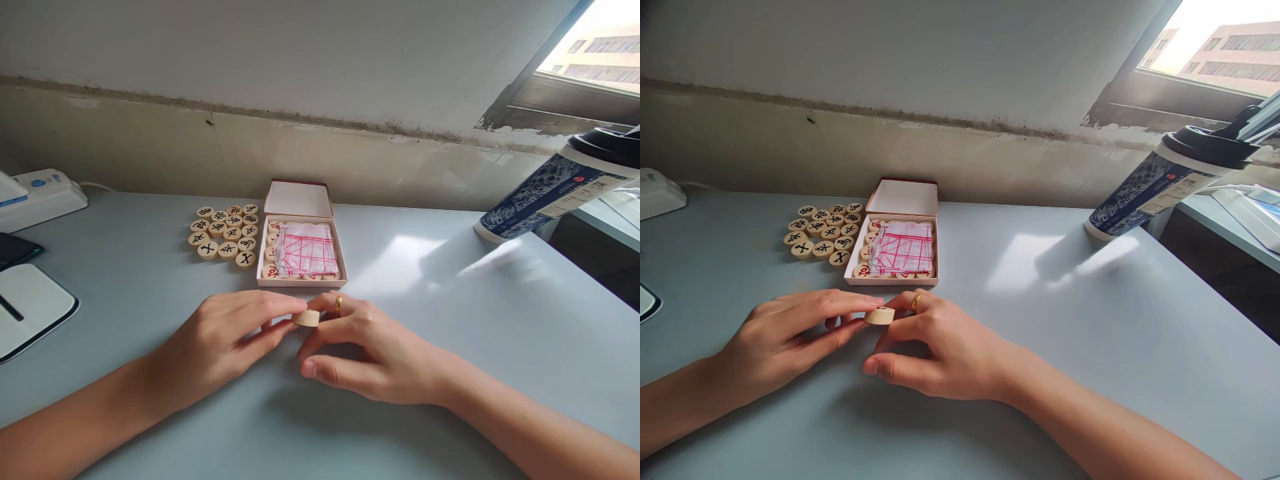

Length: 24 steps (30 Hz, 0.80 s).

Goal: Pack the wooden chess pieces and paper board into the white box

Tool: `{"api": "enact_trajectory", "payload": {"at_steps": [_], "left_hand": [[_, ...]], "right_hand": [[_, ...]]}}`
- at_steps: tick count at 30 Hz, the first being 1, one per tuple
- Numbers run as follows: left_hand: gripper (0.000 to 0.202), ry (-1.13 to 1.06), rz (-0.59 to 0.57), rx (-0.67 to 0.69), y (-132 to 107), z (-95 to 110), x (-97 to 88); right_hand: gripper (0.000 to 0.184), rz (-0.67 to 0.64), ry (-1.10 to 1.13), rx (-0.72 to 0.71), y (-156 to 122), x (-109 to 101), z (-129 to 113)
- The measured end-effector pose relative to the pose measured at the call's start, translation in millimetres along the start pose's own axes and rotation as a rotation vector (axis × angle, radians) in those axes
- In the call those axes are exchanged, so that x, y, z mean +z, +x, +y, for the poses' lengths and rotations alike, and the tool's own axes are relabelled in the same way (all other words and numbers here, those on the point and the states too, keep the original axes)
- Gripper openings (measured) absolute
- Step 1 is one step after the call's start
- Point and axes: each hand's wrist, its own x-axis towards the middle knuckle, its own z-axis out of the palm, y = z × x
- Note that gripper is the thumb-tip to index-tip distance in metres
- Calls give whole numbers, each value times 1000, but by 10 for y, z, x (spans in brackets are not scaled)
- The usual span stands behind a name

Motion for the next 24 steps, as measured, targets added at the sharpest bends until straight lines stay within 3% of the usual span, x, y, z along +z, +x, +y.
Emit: {"api": "enact_trajectory", "payload": {"at_steps": [7,16,24], "left_hand": [[38,49,-25,115,-24,-38,9],[30,141,-9,192,-17,-74,-16],[19,85,-122,315,17,-19,-36]], "right_hand": [[17,-15,-70,19,-1,14,1],[18,196,200,254,-3,17,-9],[13,181,185,191,4,65,18]]}}
